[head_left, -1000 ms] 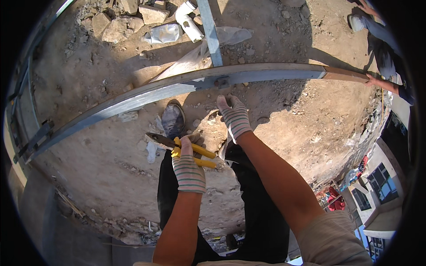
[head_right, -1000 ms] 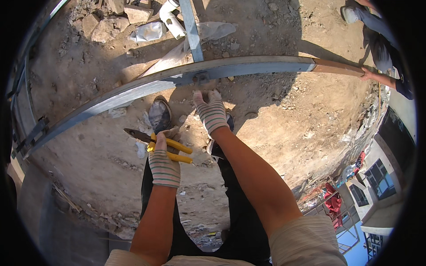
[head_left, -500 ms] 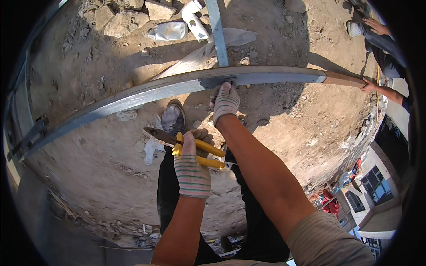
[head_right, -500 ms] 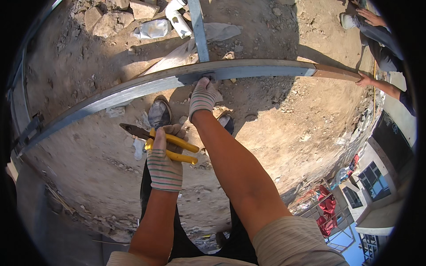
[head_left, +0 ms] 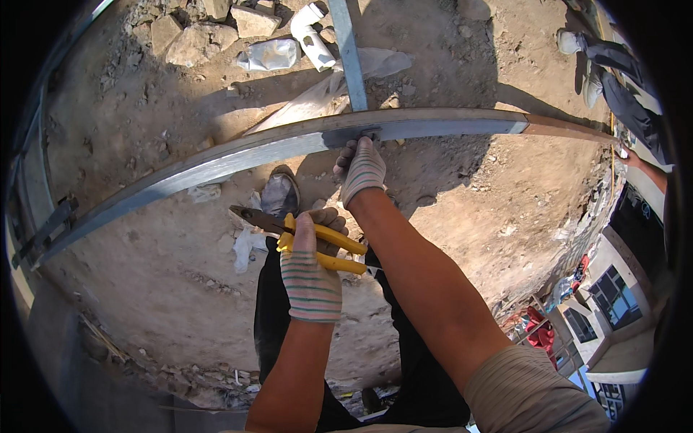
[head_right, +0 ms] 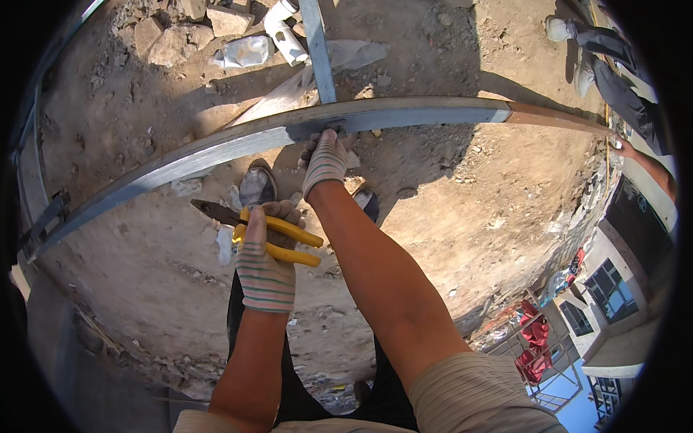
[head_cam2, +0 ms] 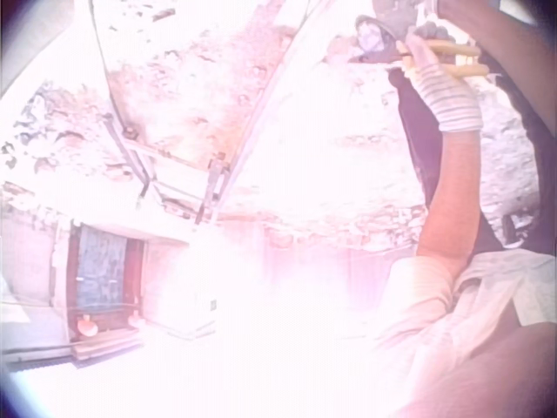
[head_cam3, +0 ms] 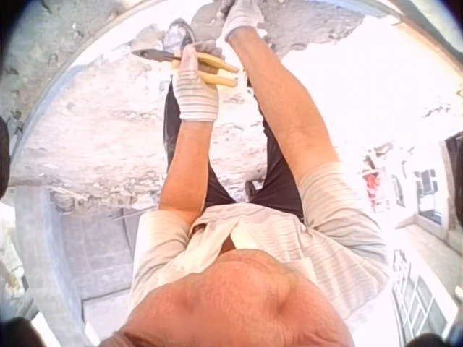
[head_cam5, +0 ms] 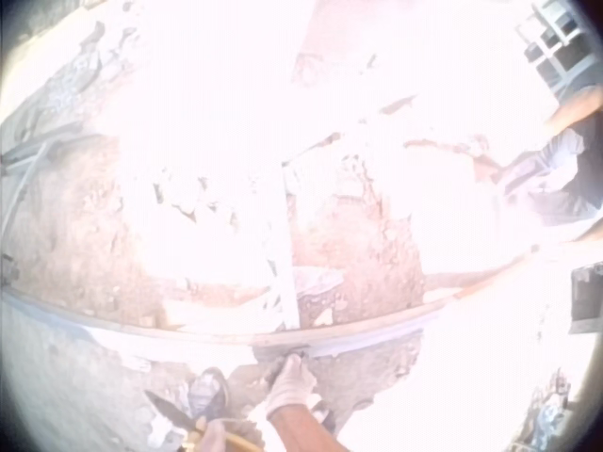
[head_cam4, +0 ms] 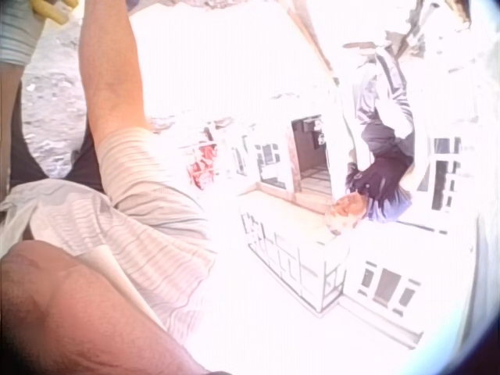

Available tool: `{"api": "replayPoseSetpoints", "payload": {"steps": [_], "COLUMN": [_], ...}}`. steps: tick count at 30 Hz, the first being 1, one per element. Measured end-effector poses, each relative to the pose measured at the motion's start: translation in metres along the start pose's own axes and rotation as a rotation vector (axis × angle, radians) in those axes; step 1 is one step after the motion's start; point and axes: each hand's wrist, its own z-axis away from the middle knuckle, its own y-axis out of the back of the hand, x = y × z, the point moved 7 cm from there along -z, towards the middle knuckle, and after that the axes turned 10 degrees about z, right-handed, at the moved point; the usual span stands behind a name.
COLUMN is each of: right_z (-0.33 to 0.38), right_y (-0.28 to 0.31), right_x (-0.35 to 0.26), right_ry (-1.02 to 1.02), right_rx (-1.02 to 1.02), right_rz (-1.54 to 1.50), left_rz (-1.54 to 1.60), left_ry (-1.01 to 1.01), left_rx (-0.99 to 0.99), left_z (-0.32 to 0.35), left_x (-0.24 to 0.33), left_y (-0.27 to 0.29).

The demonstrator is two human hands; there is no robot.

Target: The person retrieves a pair of pliers from a toolbox and uses them to bend and adjust a metal frame on the ground. They repeatedly reposition the frame and apply force with the pliers to shape the metal. Another person is visible nearby but does not assist.

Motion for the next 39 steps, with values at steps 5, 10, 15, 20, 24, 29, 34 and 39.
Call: {"api": "replayPoseSetpoints", "payload": {"steps": [5, 10, 15, 20, 24, 29, 34, 39], "right_z": [0.002, -0.011, 0.012, 0.018, 0.014, 0.019, 0.047, 0.058], "right_y": [0.006, 0.019, 0.010, 0.004, -0.001, -0.008, 0.001, -0.010], "right_x": [0.005, 0.003, -0.004, -0.023, -0.018, -0.017, -0.033, -0.033], "right_ry": [-0.198, -0.225, -0.066, 0.053, 0.132, 0.177, 0.284, 0.138], "right_rx": [-0.061, 0.017, 0.046, 0.098, 0.134, 0.175, 0.187, 0.117], "right_rz": [-0.259, -0.533, -0.139, 0.194, 0.122, 0.034, 0.360, 0.116], "left_rz": [-0.020, -0.026, -0.015, 0.015, 0.008, -0.013, -0.013, 0.028], "left_ry": [0.011, 0.013, 0.010, 0.022, 0.038, 0.030, 0.011, -0.022], "left_rx": [0.000, -0.018, -0.016, -0.011, -0.026, -0.023, -0.032, -0.094], "left_z": [0.003, 0.003, 0.004, 0.005, 0.003, 0.002, -0.001, -0.003], "left_x": [0.004, 0.005, 0.009, 0.010, 0.007, 0.008, 0.009, 0.014], "left_y": [-0.004, -0.006, -0.004, -0.009, -0.011, -0.013, -0.015, -0.023]}}
